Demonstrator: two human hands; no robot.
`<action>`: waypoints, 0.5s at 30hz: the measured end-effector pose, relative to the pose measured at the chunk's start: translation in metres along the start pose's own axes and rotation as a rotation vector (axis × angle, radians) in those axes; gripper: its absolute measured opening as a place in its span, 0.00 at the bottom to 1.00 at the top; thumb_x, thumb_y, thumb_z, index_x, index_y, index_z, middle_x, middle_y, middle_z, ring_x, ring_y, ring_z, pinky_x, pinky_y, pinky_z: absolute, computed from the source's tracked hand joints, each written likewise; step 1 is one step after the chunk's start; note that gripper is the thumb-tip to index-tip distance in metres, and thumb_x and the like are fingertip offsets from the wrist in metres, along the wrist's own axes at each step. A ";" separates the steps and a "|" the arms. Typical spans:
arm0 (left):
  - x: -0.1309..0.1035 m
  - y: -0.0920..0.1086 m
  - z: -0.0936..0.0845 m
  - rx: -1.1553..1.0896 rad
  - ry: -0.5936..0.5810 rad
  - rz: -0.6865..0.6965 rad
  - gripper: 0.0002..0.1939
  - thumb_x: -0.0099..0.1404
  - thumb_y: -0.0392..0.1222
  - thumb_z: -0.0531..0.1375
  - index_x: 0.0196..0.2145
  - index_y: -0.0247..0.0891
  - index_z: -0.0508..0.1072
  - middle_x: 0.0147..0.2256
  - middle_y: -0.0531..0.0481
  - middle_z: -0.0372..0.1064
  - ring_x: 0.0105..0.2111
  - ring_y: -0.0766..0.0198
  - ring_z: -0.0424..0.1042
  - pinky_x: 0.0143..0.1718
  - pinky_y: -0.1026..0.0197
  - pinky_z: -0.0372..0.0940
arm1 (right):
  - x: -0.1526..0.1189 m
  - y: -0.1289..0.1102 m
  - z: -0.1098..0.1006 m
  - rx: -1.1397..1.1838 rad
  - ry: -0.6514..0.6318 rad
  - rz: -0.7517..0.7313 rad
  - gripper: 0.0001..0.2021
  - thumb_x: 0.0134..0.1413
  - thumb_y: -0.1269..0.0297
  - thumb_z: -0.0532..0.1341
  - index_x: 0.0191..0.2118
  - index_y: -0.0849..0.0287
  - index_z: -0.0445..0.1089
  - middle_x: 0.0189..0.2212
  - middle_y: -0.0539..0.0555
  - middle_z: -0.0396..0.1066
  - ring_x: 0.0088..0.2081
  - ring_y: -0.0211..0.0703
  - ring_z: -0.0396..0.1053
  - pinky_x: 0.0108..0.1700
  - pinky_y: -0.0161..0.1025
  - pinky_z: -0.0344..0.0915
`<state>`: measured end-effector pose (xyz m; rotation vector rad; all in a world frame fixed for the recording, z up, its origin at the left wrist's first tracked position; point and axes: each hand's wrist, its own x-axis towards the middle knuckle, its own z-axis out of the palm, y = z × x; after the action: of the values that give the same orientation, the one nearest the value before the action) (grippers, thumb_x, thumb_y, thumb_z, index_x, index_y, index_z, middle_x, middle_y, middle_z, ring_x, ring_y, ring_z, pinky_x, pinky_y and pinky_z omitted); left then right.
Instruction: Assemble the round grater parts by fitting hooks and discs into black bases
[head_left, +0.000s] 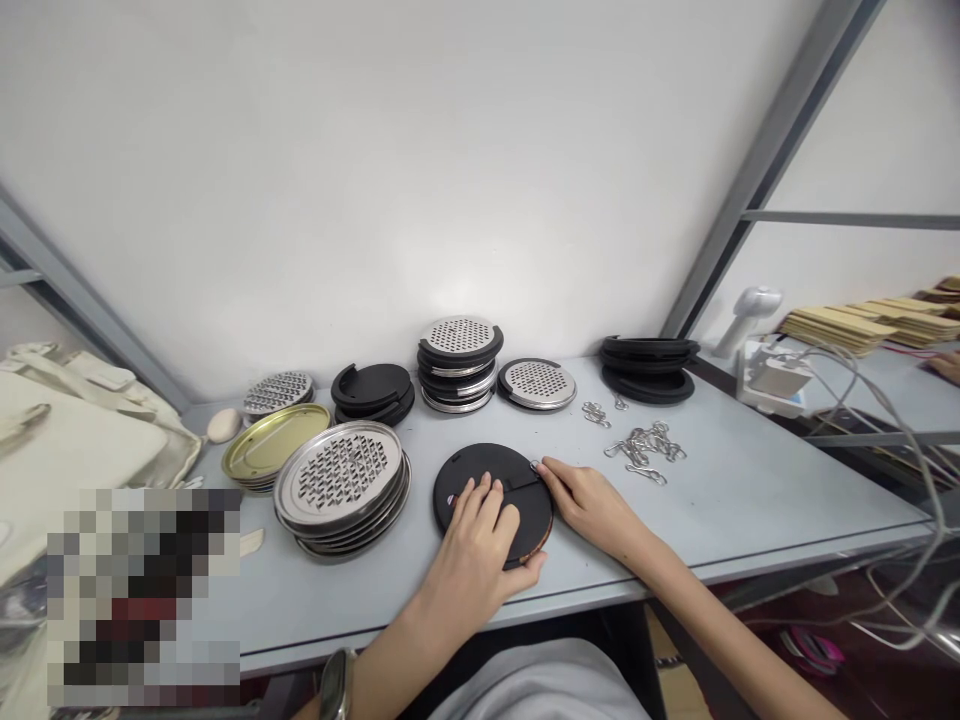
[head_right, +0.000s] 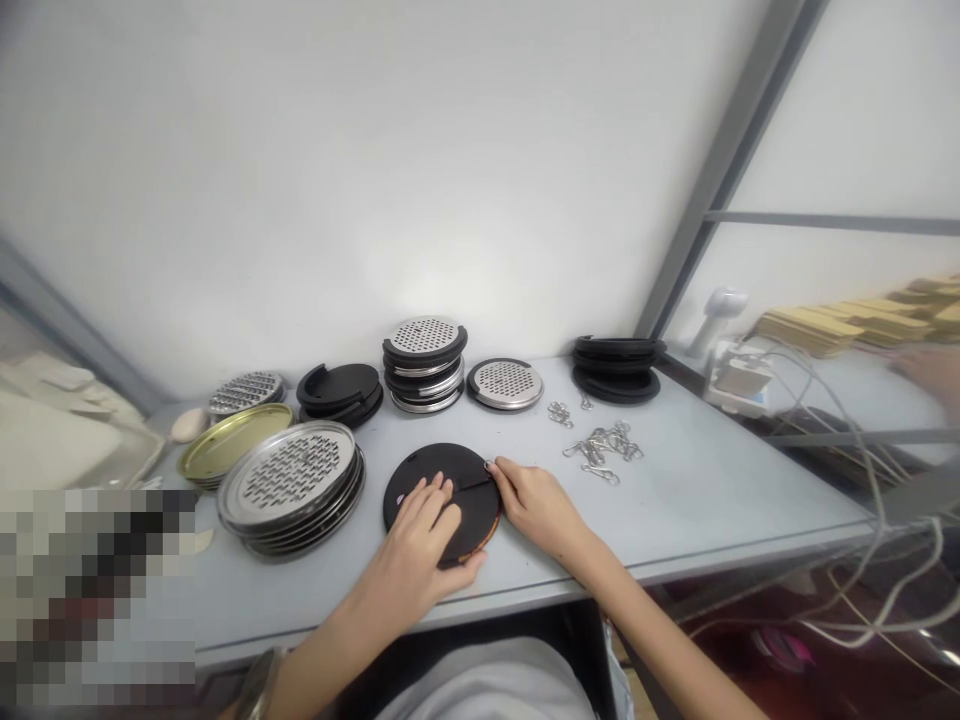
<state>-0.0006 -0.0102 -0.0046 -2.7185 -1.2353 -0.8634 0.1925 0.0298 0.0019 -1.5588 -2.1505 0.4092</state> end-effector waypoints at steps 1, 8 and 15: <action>0.000 0.000 0.000 0.000 -0.001 -0.003 0.14 0.58 0.43 0.63 0.38 0.34 0.66 0.48 0.37 0.66 0.56 0.46 0.61 0.58 0.44 0.57 | 0.001 0.000 0.000 -0.011 -0.002 -0.001 0.15 0.66 0.60 0.42 0.29 0.55 0.57 0.19 0.49 0.65 0.23 0.42 0.65 0.28 0.35 0.51; 0.000 0.000 -0.001 -0.030 -0.016 -0.015 0.12 0.58 0.42 0.63 0.38 0.36 0.66 0.48 0.39 0.66 0.55 0.49 0.62 0.59 0.45 0.56 | 0.002 -0.001 -0.001 -0.075 -0.020 0.003 0.16 0.66 0.62 0.42 0.29 0.56 0.61 0.22 0.52 0.70 0.25 0.43 0.69 0.29 0.35 0.53; 0.000 0.001 0.001 -0.006 -0.010 -0.019 0.14 0.57 0.42 0.63 0.39 0.35 0.66 0.47 0.38 0.65 0.54 0.48 0.62 0.57 0.44 0.57 | 0.002 -0.001 -0.002 -0.084 -0.018 -0.007 0.17 0.66 0.63 0.42 0.30 0.56 0.62 0.24 0.52 0.71 0.27 0.43 0.70 0.30 0.35 0.54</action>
<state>0.0006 -0.0107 -0.0048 -2.7231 -1.2647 -0.8583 0.1922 0.0309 0.0044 -1.5980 -2.2127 0.3359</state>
